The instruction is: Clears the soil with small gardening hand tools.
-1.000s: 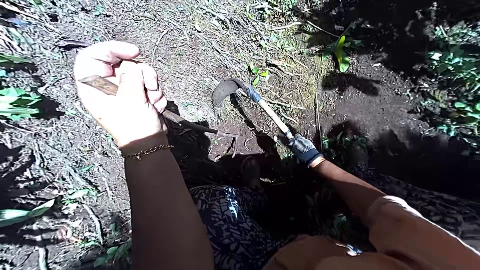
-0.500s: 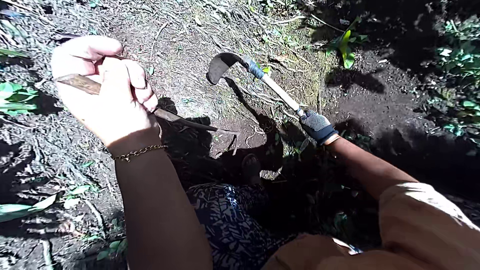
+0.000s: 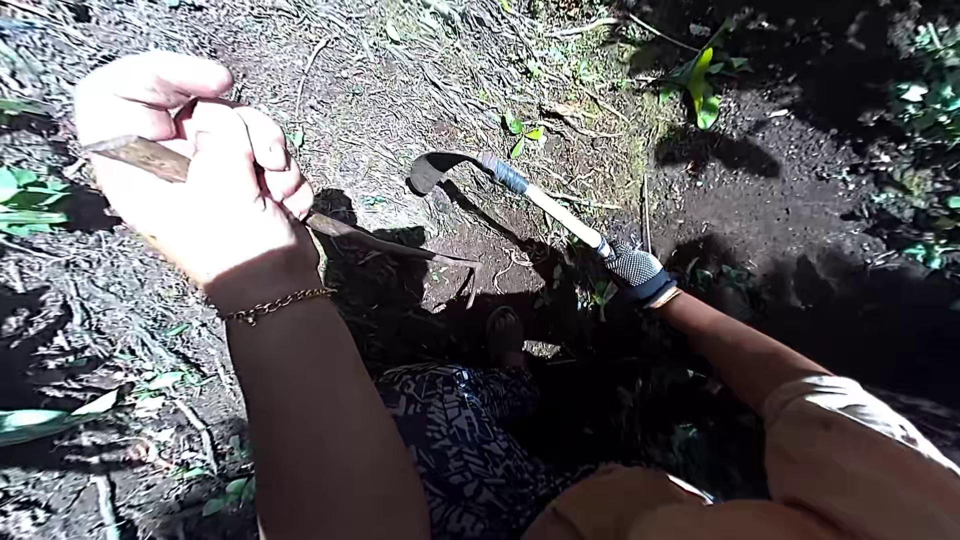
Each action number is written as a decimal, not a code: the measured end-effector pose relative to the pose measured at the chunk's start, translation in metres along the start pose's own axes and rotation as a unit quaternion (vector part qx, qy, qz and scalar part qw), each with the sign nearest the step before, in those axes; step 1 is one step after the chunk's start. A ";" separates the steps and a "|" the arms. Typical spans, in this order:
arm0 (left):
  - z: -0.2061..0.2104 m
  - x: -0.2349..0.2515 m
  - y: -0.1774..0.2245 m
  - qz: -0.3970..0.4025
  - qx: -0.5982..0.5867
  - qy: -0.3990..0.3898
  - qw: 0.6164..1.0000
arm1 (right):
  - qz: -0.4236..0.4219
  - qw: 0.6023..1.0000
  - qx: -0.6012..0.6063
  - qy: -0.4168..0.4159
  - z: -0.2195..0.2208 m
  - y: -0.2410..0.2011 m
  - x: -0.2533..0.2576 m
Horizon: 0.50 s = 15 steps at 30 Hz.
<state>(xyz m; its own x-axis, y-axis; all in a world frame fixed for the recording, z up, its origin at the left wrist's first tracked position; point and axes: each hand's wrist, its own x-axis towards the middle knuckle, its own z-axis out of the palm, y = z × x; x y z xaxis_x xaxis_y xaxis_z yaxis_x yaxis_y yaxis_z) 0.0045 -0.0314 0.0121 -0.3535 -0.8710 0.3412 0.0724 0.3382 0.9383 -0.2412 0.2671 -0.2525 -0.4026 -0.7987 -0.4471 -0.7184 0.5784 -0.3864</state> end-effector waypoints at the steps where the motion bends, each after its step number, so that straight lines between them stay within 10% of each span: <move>1: 0.002 -0.001 0.001 -0.001 0.005 0.000 1.000 | -0.018 0.999 0.016 0.025 0.006 -0.004 -0.002; 8: 0.013 -0.003 0.003 -0.009 0.009 -0.004 1.000 | 0.080 0.989 0.006 -0.126 -0.007 0.002 0.030; 15: 0.011 0.004 -0.002 -0.013 0.006 -0.013 1.000 | 0.007 1.000 -0.028 -0.012 -0.017 0.011 0.005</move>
<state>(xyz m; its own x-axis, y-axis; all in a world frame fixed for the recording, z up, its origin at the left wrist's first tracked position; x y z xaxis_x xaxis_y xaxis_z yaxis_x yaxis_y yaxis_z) -0.0074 -0.0316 0.0107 -0.3791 -0.8703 0.3144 0.0522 0.3191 0.9463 -0.2605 0.2666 -0.2453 -0.4004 -0.7856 -0.4717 -0.7432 0.5795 -0.3343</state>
